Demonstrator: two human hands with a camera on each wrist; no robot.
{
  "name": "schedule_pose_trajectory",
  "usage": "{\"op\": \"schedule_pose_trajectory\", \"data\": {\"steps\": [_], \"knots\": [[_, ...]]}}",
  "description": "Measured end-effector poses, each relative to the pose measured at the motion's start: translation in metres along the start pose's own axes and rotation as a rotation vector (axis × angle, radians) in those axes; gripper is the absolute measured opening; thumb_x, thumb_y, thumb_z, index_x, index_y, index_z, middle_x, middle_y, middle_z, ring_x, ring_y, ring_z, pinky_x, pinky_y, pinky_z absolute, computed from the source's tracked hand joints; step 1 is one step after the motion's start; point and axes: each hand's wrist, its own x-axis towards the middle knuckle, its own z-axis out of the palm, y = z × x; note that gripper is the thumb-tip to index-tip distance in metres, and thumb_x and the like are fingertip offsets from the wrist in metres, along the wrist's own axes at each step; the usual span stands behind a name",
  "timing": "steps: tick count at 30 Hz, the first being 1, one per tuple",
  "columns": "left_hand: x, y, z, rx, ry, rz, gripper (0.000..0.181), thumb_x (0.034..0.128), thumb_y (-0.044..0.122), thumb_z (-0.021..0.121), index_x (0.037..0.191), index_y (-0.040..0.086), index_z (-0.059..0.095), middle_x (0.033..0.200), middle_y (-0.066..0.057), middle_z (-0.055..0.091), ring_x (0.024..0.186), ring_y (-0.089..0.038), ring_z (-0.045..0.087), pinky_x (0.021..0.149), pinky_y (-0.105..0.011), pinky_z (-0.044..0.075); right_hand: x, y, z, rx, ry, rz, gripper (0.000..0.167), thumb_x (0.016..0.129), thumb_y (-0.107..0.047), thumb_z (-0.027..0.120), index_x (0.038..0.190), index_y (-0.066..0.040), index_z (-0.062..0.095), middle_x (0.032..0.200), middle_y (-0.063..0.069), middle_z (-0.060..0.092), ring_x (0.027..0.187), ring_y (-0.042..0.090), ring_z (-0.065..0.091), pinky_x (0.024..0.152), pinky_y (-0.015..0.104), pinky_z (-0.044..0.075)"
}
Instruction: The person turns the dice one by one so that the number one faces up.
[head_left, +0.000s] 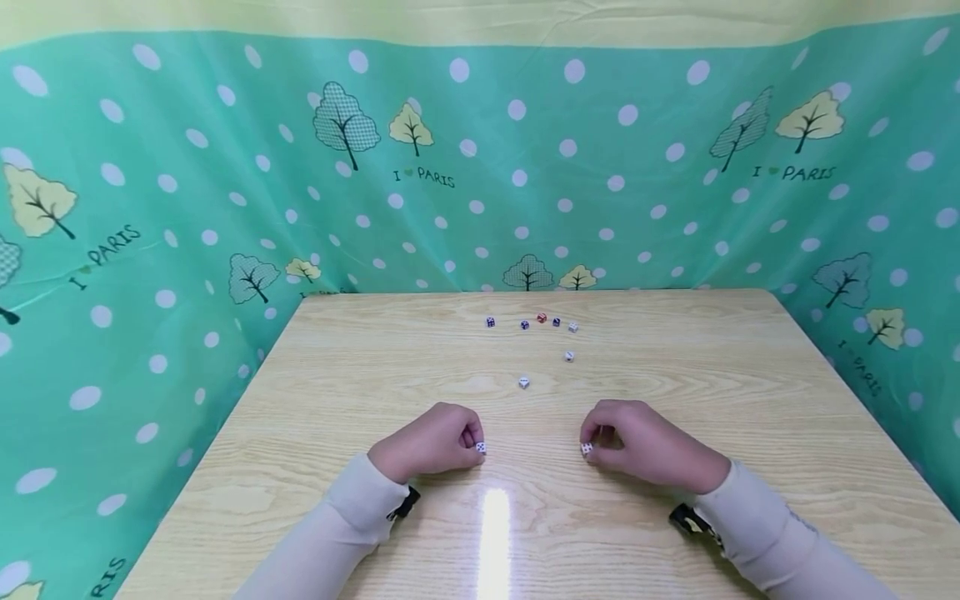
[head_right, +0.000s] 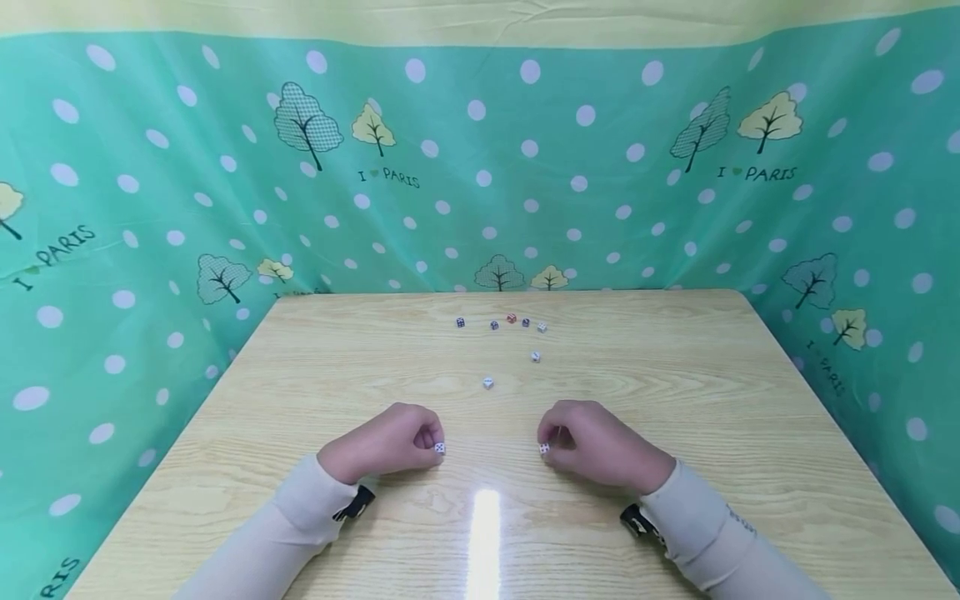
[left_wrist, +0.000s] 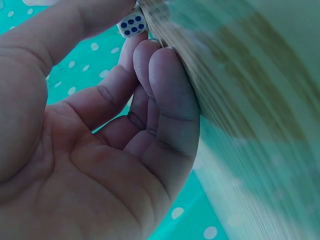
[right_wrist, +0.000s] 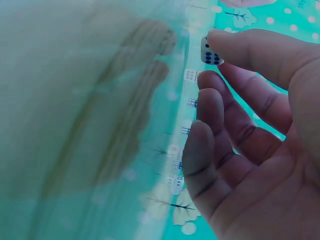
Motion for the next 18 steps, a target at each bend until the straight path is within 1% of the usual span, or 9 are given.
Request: {"op": "schedule_pose_trajectory", "data": {"steps": [3, 6, 12, 18], "knots": [[0.0004, 0.0004, -0.0005, -0.001, -0.001, -0.001, 0.012, 0.0868, 0.014, 0.079, 0.084, 0.015, 0.067, 0.077, 0.006, 0.063, 0.07, -0.007, 0.056, 0.065, -0.024, 0.05, -0.0009, 0.0037, -0.0016, 0.051, -0.027, 0.017, 0.018, 0.088, -0.018, 0.083, 0.095, -0.028, 0.07, 0.091, -0.015, 0.066, 0.081, 0.006, 0.061, 0.073, 0.026, 0.054], [0.0001, 0.0, -0.0005, -0.001, 0.001, 0.004, 0.012, 0.0865, 0.014, 0.079, 0.084, 0.015, 0.067, 0.077, 0.006, 0.063, 0.069, -0.006, 0.055, 0.065, -0.024, 0.05, -0.0014, 0.0053, -0.0029, 0.069, -0.051, 0.035, 0.017, 0.089, -0.018, 0.082, 0.095, -0.027, 0.07, 0.091, -0.013, 0.066, 0.082, 0.007, 0.06, 0.073, 0.025, 0.053], [0.0, 0.0006, -0.0025, -0.005, 0.0, 0.007, 0.012, 0.0871, 0.014, 0.078, 0.084, 0.015, 0.067, 0.078, 0.006, 0.064, 0.07, -0.006, 0.056, 0.066, -0.024, 0.05, -0.0015, 0.0059, -0.0039, 0.074, -0.055, 0.051, 0.017, 0.089, -0.018, 0.083, 0.094, -0.028, 0.07, 0.09, -0.012, 0.065, 0.079, 0.007, 0.058, 0.071, 0.024, 0.051], [-0.0002, 0.0009, -0.003, -0.013, -0.007, 0.003, 0.012, 0.0872, 0.015, 0.079, 0.085, 0.016, 0.067, 0.078, 0.007, 0.063, 0.07, -0.006, 0.055, 0.066, -0.024, 0.05, -0.0016, 0.0036, -0.004, 0.054, -0.055, 0.052, 0.017, 0.088, -0.018, 0.083, 0.093, -0.027, 0.069, 0.089, -0.012, 0.064, 0.079, 0.006, 0.058, 0.071, 0.024, 0.051]]}}
